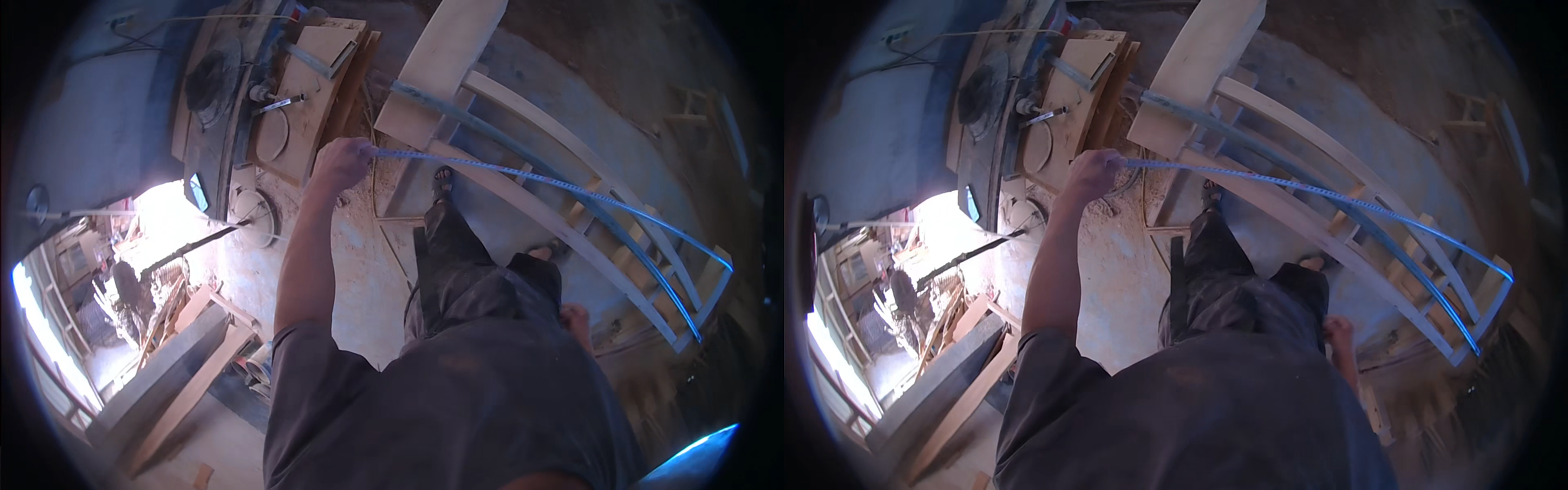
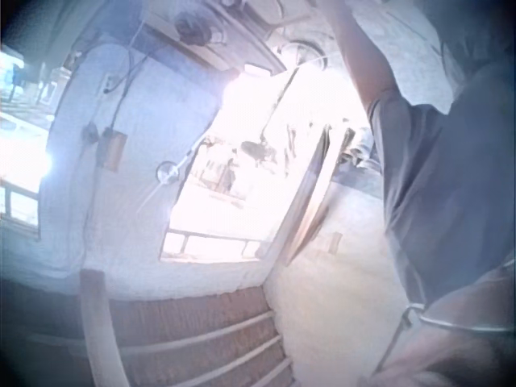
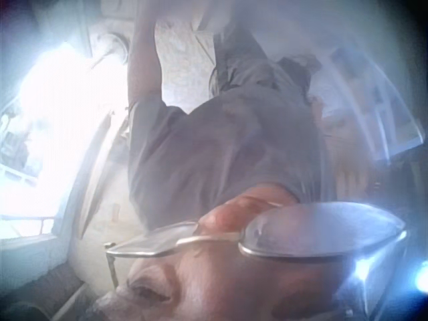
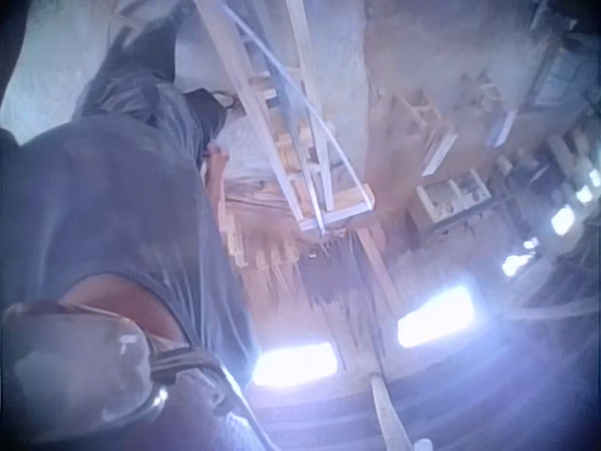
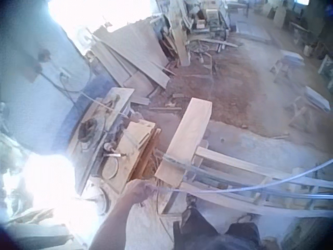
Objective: The person measures a curved wooden frame with a tape measure, then strikes a metal clamp with a hammer to tighten it against the wood.
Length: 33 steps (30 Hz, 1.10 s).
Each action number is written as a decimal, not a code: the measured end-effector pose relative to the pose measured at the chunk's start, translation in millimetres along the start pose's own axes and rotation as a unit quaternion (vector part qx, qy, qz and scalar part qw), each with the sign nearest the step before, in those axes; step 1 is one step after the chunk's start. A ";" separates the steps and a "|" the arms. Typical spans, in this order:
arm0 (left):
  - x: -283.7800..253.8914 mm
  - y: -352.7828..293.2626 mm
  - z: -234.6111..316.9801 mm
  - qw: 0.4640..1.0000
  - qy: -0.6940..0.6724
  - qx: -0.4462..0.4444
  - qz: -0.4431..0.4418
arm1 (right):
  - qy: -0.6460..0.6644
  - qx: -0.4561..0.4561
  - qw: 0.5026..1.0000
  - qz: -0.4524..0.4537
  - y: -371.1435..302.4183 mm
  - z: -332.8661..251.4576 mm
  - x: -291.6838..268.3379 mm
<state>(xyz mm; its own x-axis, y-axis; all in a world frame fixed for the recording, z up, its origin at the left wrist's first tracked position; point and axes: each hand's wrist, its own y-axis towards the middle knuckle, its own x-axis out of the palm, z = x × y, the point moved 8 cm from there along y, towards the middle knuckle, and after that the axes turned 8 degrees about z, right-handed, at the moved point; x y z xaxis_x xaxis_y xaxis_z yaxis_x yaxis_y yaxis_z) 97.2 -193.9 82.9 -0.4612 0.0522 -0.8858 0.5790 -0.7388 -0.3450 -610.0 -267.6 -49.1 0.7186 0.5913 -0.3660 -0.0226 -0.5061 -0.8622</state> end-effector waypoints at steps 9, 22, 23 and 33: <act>3.2 70.1 -42.3 0.997 -0.018 0.044 -0.059 | -0.184 -0.142 0.971 0.046 -80.8 -98.9 89.4; 28.2 92.5 -60.2 0.988 -0.070 0.078 -0.109 | -0.181 -0.114 0.975 0.064 -102.8 -78.7 90.8; 29.2 94.1 -60.0 0.987 -0.080 0.082 -0.110 | -0.182 -0.114 0.974 0.068 -100.8 -75.2 89.4; 40.6 103.1 -66.4 0.977 -0.104 0.100 -0.155 | -0.191 -0.082 0.976 0.069 -100.1 -86.7 104.8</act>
<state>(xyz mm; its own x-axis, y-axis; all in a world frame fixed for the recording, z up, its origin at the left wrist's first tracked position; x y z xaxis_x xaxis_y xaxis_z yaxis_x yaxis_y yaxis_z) 182.8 -223.3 -9.2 -0.7329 0.1717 -0.6583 0.2567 -0.8263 -0.5013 -472.2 -209.5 29.3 0.4050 0.6853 -0.6052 0.0326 -0.6724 -0.7395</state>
